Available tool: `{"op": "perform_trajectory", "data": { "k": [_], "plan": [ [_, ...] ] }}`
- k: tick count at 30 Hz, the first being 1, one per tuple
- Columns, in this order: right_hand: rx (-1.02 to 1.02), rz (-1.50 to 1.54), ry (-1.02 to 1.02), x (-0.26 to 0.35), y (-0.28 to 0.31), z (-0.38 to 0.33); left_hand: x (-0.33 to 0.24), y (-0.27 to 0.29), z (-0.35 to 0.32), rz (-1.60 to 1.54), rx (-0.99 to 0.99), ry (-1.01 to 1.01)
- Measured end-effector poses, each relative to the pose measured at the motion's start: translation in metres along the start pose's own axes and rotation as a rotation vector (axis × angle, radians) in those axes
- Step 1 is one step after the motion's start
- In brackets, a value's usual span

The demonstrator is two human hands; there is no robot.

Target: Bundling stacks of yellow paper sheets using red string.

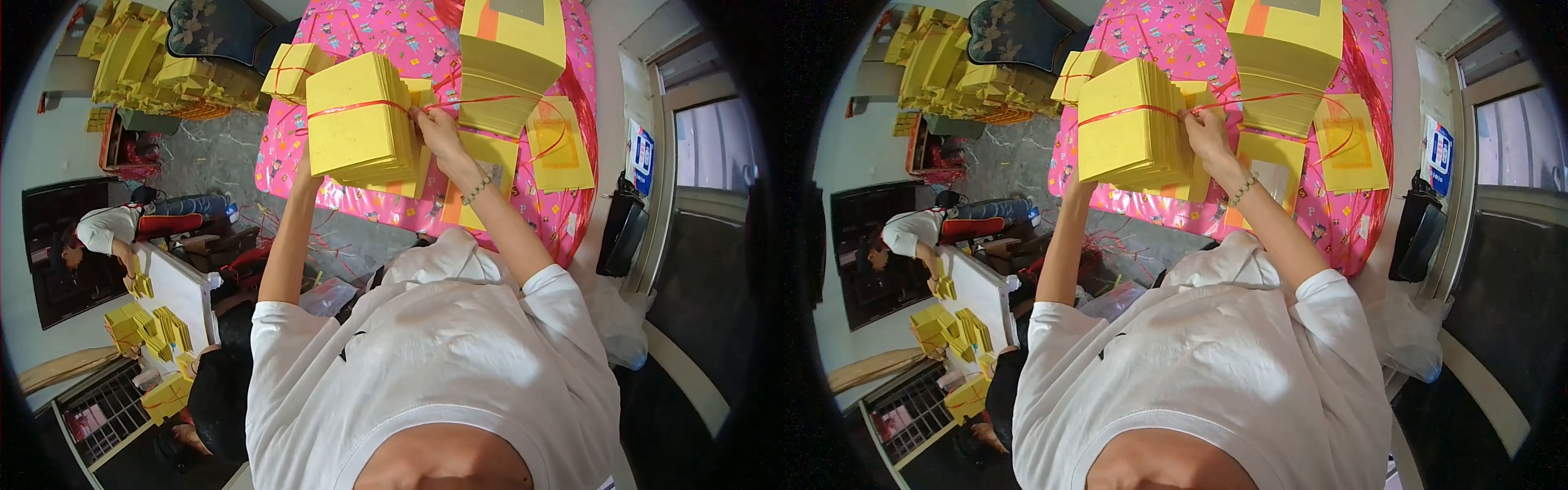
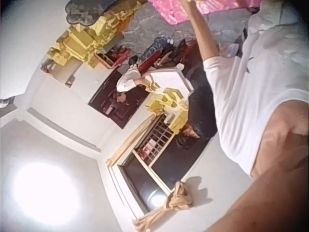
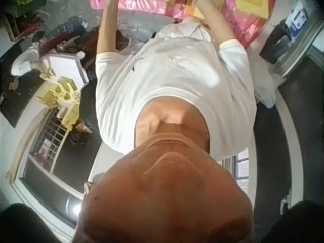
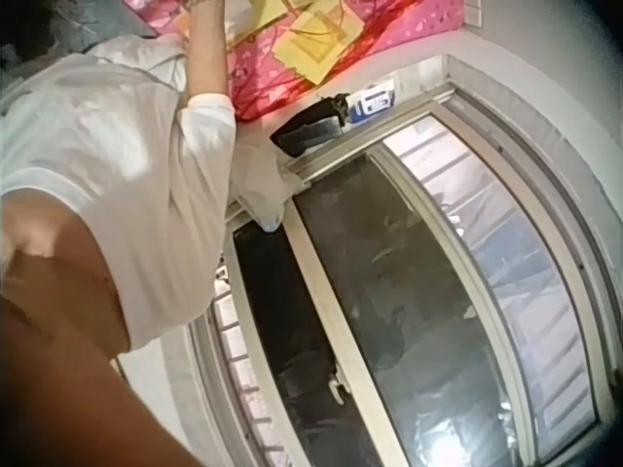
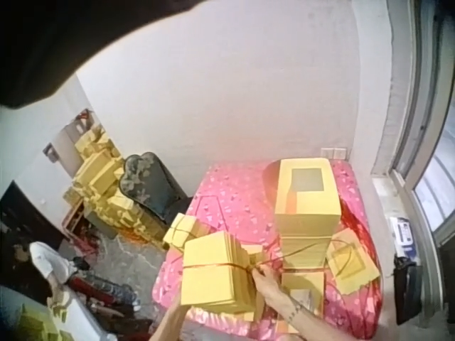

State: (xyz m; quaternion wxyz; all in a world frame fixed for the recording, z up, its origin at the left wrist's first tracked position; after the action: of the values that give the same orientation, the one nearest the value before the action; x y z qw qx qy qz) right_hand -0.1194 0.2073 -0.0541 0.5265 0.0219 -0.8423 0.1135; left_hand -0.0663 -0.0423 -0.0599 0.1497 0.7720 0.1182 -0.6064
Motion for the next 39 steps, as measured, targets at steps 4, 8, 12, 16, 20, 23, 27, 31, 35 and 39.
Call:
{"op": "perform_trajectory", "data": {
  "k": [4, 8, 12, 16, 20, 23, 27, 31, 35, 39],
  "plan": [
    [-0.022, 0.033, 0.08, 0.001, -0.002, 0.0, -0.008, -0.004, 0.002, -0.016, 0.002, -0.011],
    [-0.031, 0.032, 0.048, 0.003, -0.002, -0.004, -0.013, -0.009, 0.001, -0.034, 0.009, -0.016],
    [-0.002, 0.162, 0.013, 0.018, -0.006, -0.022, -0.015, -0.016, -0.002, -0.054, 0.008, -0.017],
    [-0.014, 0.118, 0.085, 0.012, -0.009, -0.022, -0.025, -0.029, -0.004, -0.075, 0.014, -0.037],
    [-0.095, 0.29, 0.123, 0.004, -0.018, -0.031, -0.03, -0.024, -0.019, -0.094, 0.017, -0.05],
    [-0.097, 0.289, 0.103, 0.011, -0.017, -0.038, -0.035, -0.023, -0.029, -0.11, 0.016, -0.06],
    [-0.003, 0.45, 0.078, 0.005, -0.02, -0.036, -0.041, -0.026, -0.034, -0.129, 0.01, -0.069],
    [0.027, 0.435, 0.158, 0.007, -0.018, -0.038, -0.044, -0.032, -0.043, -0.151, 0.01, -0.076],
    [0.089, 0.483, 0.22, 0.007, -0.016, -0.041, -0.048, -0.042, -0.049, -0.17, 0.011, -0.083],
    [0.064, 0.462, 0.244, 0.008, -0.012, -0.043, -0.052, -0.043, -0.057, -0.188, 0.016, -0.09]
  ]
}}
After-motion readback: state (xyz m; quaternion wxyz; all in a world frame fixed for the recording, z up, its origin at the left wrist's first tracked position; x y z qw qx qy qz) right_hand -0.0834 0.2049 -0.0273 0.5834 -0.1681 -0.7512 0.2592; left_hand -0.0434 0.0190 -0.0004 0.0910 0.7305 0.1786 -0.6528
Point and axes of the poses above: each hand's wrist, its own z-axis towards the middle knuckle, its own y-axis out of the back of the hand, x = y × z, the point moved 4 cm from there along z, towards the middle knuckle, and after that the axes turned 5 degrees about z, right-handed, at the moved point
